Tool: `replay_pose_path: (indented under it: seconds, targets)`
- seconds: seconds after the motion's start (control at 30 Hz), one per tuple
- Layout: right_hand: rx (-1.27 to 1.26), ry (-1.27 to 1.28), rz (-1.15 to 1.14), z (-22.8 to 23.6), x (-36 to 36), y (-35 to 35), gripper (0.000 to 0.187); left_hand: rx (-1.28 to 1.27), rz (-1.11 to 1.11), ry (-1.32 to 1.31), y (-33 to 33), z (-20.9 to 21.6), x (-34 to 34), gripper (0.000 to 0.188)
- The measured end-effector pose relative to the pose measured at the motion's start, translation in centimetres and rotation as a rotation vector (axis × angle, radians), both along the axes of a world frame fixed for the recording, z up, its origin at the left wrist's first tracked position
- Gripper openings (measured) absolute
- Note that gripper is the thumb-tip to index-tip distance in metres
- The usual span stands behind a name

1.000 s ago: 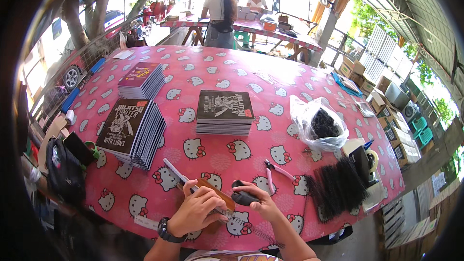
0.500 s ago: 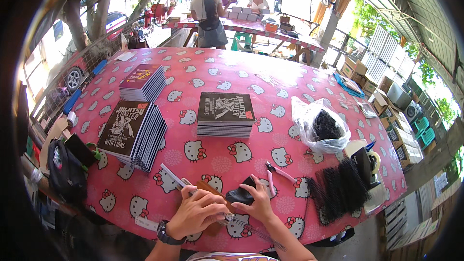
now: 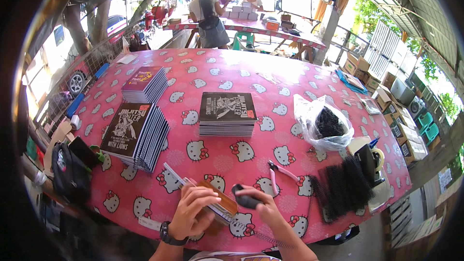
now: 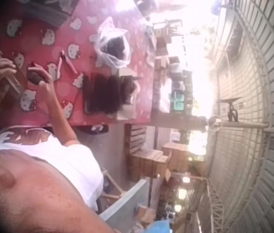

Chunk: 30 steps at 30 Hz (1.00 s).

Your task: The person binds booklets by inserting a spiral coil through pre-punched holes, turning the coil through the length of the booklet, and then trimming and crimping the ends of the coil with pliers.

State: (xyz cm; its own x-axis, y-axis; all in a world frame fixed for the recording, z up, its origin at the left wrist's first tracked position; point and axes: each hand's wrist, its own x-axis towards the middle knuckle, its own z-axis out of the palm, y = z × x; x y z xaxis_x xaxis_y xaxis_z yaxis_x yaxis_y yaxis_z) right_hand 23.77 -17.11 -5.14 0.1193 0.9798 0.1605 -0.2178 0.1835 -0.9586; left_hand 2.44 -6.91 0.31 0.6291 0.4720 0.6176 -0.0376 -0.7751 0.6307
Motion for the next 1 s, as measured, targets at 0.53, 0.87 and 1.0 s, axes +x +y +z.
replay_pose_path:
  seconds: [0.53, 0.87, 1.0]
  targets:
    - [0.038, -0.631, 0.157, 7.2, -1.5, 1.0, 0.049, 0.052, 0.184, 0.218, 0.5, -0.6, -1.6, 0.049]
    - [-0.043, -0.873, 0.167, 6.3, -1.4, 3.8, 0.052, 0.137, 0.329, 0.282, 2.2, -0.6, -2.4, 0.046]
    - [0.166, -0.747, 0.2, 7.9, -1.9, 4.1, 0.047, 0.136, 0.345, 0.233, 1.9, -0.7, -2.7, 0.046]
